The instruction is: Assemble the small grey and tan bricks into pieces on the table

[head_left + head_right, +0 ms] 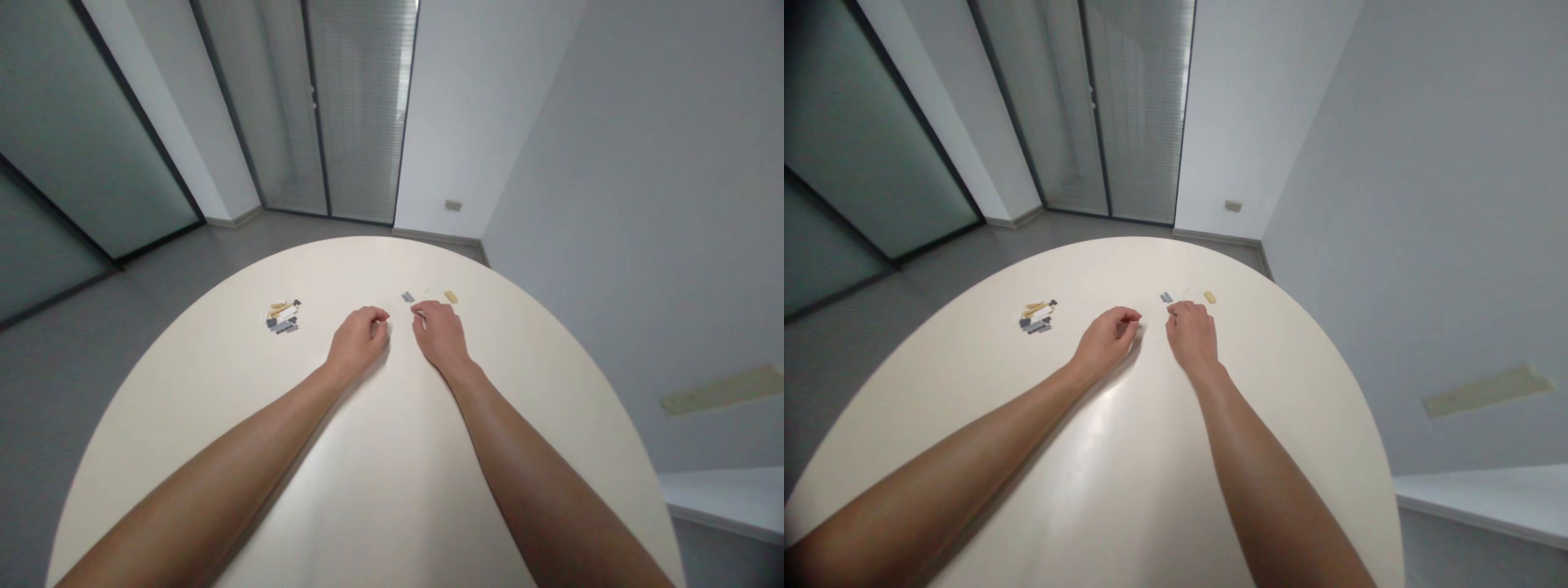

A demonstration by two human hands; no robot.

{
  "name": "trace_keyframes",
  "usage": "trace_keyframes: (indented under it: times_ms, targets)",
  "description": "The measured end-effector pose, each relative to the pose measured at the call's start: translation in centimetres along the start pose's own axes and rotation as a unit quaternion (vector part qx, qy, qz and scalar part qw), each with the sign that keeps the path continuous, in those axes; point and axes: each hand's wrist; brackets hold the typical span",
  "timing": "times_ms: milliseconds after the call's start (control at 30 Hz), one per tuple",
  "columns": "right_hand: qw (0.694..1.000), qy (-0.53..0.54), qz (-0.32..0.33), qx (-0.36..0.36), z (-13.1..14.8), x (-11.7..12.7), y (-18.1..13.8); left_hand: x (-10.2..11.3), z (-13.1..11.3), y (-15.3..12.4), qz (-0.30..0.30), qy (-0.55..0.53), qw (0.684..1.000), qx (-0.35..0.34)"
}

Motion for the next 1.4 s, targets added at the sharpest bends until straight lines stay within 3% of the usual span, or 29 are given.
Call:
trace_keyframes:
  times_ms: [167, 300, 433, 700, 1400]
  targets:
    - [1.0, 0.013, 0.009, 0.016, 0.0, -0.1, 0.0, 1.9, 0.1, -0.2, -0.051, 0.186, 0.981, -0.029]
    - [1.0, 0.015, 0.007, 0.019, -0.1, -0.1, -0.1, 4.5, 1.1, 0.2, -0.094, 0.335, 0.937, 0.038]
    - [1.0, 0.011, 0.006, 0.019, -0.3, -0.1, -0.1, 6.8, 2.5, 0.8, -0.103, 0.413, 0.898, 0.113]
    - [1.0, 0.008, 0.003, 0.023, -0.4, -0.3, 0.0, 8.2, 4.1, 1.1, -0.064, 0.422, 0.883, 0.197]
    - [1.0, 0.019, 0.008, 0.021, -0.3, -0.1, -0.1, 8.3, 3.1, 1.1, -0.034, 0.427, 0.884, 0.189]
Point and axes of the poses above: each hand's wrist, its own y-axis towards the middle knuckle, its own x-axis out of the back of the hand, z = x × y, and after that the axes turned 7 degrees about x, right-handed
